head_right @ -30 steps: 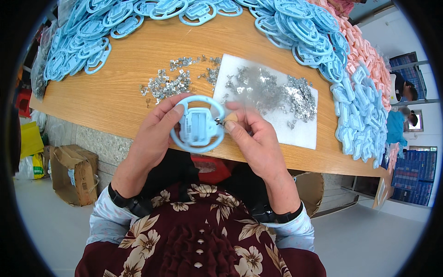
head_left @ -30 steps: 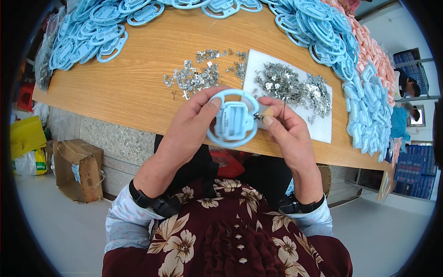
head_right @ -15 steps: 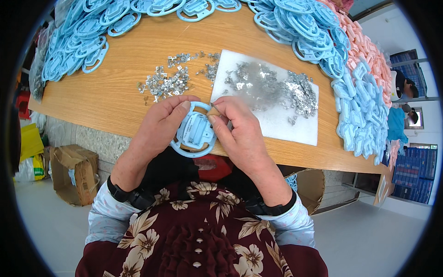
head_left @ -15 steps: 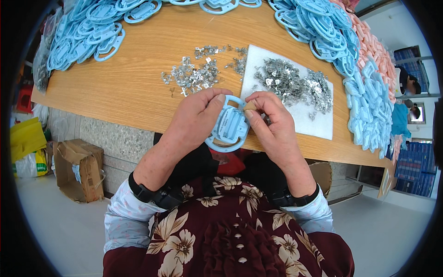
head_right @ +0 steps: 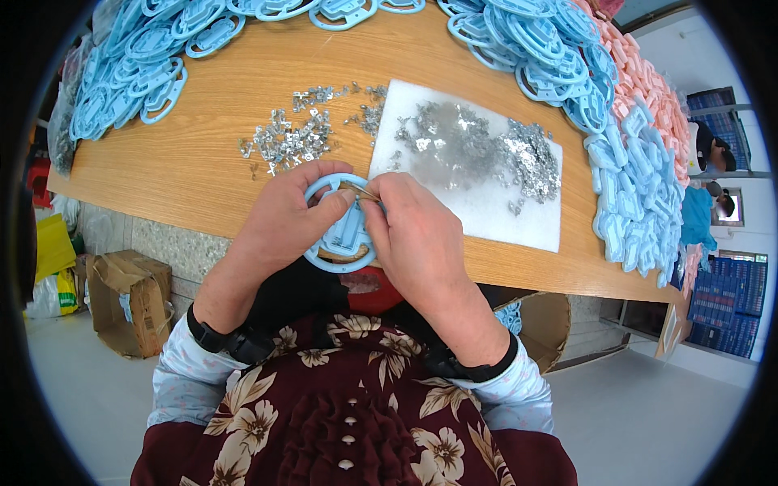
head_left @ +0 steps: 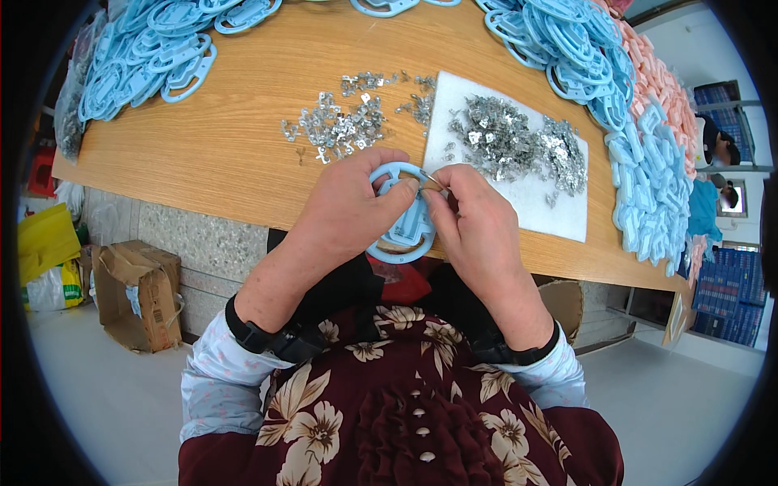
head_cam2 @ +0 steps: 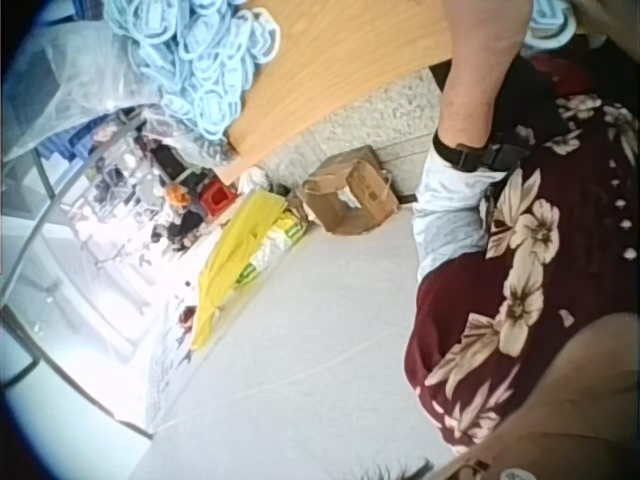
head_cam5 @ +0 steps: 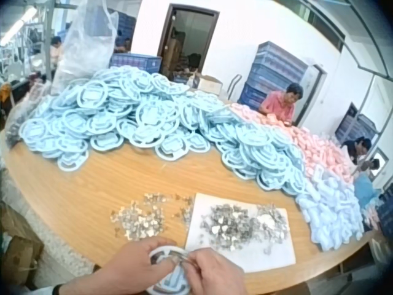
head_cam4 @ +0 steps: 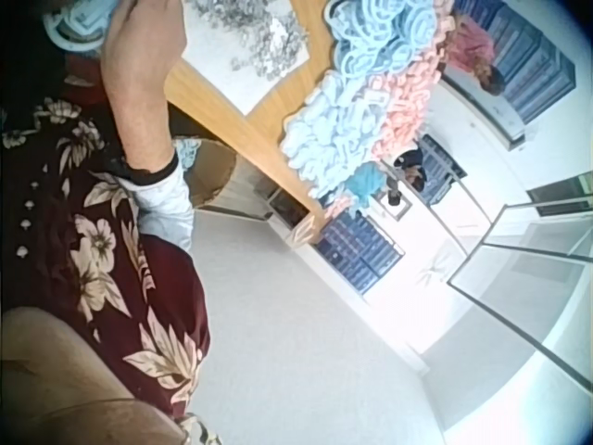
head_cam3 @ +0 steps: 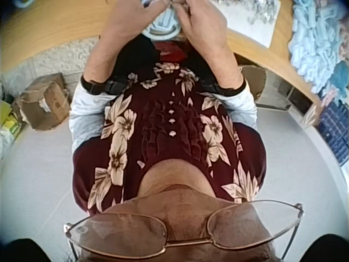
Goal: Manually assembling small metal hooks or clips into a blue circular plastic component.
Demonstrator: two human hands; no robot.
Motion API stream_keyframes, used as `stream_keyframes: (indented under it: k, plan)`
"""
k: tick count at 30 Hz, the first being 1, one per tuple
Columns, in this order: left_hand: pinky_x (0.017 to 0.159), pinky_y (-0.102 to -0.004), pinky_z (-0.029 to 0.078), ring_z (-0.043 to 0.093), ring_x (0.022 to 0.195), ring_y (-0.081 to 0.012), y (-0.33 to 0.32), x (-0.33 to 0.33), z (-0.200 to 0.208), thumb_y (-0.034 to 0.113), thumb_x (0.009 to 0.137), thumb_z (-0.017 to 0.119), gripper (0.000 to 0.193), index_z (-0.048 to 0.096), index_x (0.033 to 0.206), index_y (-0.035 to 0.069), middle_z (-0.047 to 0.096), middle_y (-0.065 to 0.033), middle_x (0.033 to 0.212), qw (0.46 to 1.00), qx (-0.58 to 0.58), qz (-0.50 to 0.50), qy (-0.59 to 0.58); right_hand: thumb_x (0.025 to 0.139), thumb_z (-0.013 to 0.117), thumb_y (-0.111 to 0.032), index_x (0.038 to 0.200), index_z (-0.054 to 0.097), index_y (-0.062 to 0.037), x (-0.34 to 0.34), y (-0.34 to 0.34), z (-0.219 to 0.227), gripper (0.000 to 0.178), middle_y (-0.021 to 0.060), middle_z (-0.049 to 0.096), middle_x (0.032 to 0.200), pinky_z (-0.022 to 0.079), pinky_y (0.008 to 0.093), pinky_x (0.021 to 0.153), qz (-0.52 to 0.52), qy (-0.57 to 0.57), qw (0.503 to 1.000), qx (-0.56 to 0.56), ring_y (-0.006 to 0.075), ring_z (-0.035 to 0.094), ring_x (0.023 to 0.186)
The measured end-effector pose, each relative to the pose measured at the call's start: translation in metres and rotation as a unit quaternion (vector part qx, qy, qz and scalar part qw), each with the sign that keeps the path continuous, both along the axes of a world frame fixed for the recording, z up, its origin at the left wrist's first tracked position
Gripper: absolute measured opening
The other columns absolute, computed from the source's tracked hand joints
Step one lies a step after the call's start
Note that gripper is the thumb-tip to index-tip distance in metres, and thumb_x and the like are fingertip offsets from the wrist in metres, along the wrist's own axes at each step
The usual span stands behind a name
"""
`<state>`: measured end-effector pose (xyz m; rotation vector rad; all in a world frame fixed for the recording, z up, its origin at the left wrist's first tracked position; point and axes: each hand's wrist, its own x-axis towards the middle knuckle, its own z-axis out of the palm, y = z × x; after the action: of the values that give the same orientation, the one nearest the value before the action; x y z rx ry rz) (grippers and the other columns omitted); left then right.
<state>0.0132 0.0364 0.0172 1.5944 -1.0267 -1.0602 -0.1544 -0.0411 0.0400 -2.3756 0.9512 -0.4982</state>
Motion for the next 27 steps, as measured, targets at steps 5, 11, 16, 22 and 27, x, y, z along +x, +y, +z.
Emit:
stream_keyframes:
  k: [5, 11, 16, 22, 27]
  plan:
    - [0.079, -0.0268, 0.055, 0.066, 0.089, -0.0102, -0.003, 0.008, -0.007, 0.02, 0.094, 0.066, 0.039, 0.063, 0.123, -0.005, 0.071, -0.0076, 0.102, 0.999, 0.015, -0.027, 0.033, 0.095, 0.063, -0.014, 0.104, 0.061, -0.0046, -0.008, -0.006, 0.008, 0.013, 0.0155, 0.065, 0.088, 0.051, 0.0429, 0.068, -0.017, -0.028, 0.997, 0.072, 0.0379, 0.064, 0.079]
    - [0.081, -0.0277, 0.055, 0.067, 0.092, -0.0114, -0.001, 0.006, -0.001, 0.02, 0.095, 0.063, 0.038, 0.063, 0.124, -0.005, 0.072, -0.0091, 0.103, 0.995, 0.032, -0.016, 0.09, 0.101, 0.054, -0.014, 0.118, 0.062, -0.0072, -0.021, -0.009, -0.001, 0.02, 0.0192, 0.067, 0.088, 0.053, 0.0448, 0.069, 0.027, -0.055, 0.998, 0.007, 0.0419, 0.066, 0.081]
    - [0.082, -0.03, 0.055, 0.068, 0.092, -0.0147, 0.001, 0.001, -0.001, 0.02, 0.095, 0.062, 0.037, 0.063, 0.125, -0.002, 0.073, -0.0105, 0.102, 0.999, -0.017, -0.017, -0.038, 0.102, 0.055, -0.015, 0.121, 0.061, -0.0081, -0.019, 0.001, 0.005, 0.022, 0.0222, 0.069, 0.093, 0.054, 0.0463, 0.07, 0.003, -0.016, 0.999, 0.047, 0.0441, 0.067, 0.085]
    - [0.08, -0.0321, 0.055, 0.069, 0.091, -0.0165, 0.005, -0.005, -0.001, 0.018, 0.094, 0.062, 0.037, 0.063, 0.125, -0.002, 0.073, -0.0124, 0.102, 0.996, -0.033, 0.01, -0.083, 0.101, 0.056, -0.015, 0.124, 0.06, -0.0094, -0.017, 0.004, 0.005, 0.024, 0.023, 0.068, 0.094, 0.054, 0.0455, 0.071, -0.009, -0.04, 0.996, 0.081, 0.0438, 0.068, 0.087]
    - [0.079, -0.0313, 0.054, 0.067, 0.09, -0.0151, 0.005, -0.012, -0.014, 0.016, 0.095, 0.058, 0.036, 0.063, 0.125, -0.003, 0.072, -0.0121, 0.102, 0.971, -0.105, 0.023, -0.212, 0.101, 0.055, -0.013, 0.124, 0.06, -0.0087, -0.017, 0.005, 0.004, 0.024, 0.0224, 0.069, 0.097, 0.055, 0.0442, 0.073, -0.003, -0.05, 0.995, 0.082, 0.0431, 0.068, 0.088]
